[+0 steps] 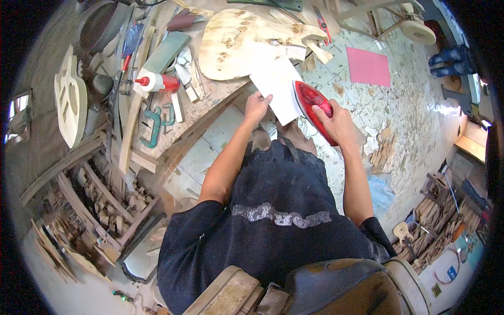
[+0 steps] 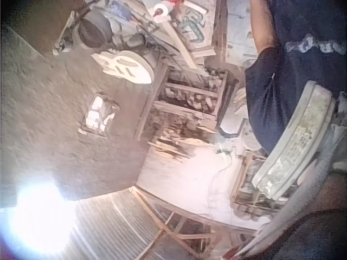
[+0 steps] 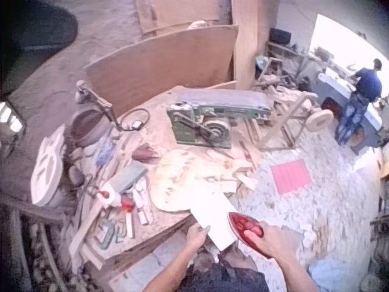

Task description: The person applies heat to the surface of a wooden guitar body using an iron over a white sheet, moving the iron across different sections of the instrument while holding the sheet in place.

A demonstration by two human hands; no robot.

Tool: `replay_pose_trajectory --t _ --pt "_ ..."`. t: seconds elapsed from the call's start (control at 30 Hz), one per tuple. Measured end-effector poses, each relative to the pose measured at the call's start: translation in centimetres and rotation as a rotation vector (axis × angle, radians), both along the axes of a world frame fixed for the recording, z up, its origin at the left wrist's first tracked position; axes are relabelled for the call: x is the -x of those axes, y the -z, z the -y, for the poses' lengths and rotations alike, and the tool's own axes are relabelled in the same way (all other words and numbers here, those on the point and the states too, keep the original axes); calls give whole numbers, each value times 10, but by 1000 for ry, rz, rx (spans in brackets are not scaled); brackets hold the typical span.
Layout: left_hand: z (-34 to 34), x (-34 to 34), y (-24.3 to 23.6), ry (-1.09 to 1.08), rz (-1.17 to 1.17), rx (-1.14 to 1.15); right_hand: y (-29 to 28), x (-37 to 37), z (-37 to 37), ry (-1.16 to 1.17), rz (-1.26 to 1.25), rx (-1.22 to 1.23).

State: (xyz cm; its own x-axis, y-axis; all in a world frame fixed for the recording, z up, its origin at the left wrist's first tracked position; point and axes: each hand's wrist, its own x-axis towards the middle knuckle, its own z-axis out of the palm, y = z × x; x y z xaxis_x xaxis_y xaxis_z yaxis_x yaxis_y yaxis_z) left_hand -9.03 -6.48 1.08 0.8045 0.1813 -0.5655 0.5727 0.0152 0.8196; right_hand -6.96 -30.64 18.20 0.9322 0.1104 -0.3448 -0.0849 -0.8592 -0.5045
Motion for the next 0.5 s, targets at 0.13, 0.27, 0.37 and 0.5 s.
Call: replay_pose_trajectory --t 0.13,0.27,0.37,0.5 --pt "1 9 1 -8 -24 0 -2 -5 -5 5 6 -7" --pt "-11 21 28 45 -3 -75 1 -5 -5 -22 18 -5" --pt "-6 24 22 106 -12 -52 1 -1 1 -4 2 2" --pt "-3 25 17 -1 12 -11 -6 1 1 -1 -46 39"
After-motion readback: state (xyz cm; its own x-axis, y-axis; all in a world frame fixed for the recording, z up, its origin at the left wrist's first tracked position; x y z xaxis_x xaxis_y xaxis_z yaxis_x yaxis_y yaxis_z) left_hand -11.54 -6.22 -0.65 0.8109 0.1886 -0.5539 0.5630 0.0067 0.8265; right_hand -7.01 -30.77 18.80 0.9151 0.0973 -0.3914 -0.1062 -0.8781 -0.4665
